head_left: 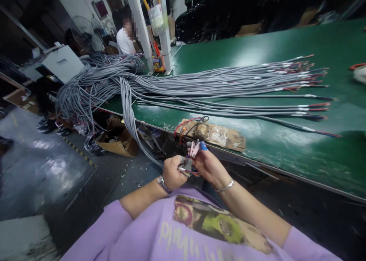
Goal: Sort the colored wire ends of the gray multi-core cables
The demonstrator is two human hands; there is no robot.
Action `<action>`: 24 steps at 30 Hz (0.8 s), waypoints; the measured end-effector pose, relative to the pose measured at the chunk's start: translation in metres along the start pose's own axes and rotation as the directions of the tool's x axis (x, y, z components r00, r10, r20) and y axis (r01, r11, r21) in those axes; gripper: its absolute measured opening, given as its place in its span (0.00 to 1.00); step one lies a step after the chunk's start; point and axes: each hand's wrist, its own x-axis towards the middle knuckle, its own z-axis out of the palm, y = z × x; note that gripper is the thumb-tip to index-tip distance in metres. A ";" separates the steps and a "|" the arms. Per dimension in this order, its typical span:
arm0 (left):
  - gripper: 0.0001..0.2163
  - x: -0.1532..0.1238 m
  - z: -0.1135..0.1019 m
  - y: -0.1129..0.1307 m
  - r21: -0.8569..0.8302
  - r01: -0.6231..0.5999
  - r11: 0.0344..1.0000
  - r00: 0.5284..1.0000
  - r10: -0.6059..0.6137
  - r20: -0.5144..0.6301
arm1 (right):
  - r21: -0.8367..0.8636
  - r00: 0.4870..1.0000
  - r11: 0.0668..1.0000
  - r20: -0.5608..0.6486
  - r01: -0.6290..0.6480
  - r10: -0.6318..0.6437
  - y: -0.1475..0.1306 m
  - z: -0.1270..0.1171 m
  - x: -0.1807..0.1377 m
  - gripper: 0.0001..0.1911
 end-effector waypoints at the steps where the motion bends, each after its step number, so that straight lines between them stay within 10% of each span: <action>1: 0.05 -0.001 -0.001 0.001 -0.040 0.054 0.998 0.999 -0.054 0.009 | 0.006 1.000 1.000 0.015 -0.012 0.012 0.001 -0.003 0.000 0.18; 5: 0.08 -0.006 -0.001 0.000 -0.285 0.351 0.892 0.936 -0.335 0.106 | 0.010 0.997 0.998 0.041 -0.064 0.063 0.002 -0.019 -0.001 0.21; 12: 0.21 -0.012 0.009 -0.012 -0.557 0.692 0.460 0.683 -0.666 0.298 | 0.024 0.995 0.995 -0.025 -0.097 0.097 0.002 -0.041 -0.007 0.17; 20: 0.24 -0.008 0.017 -0.007 -0.602 0.573 0.556 0.809 -0.503 0.305 | -0.097 0.963 0.994 -0.261 0.046 -0.070 0.000 -0.071 -0.023 0.13; 24: 0.22 -0.018 0.021 -0.007 -0.469 0.642 0.606 0.766 -0.487 0.420 | -0.237 0.948 0.964 -0.262 0.119 -0.181 0.000 -0.086 -0.039 0.13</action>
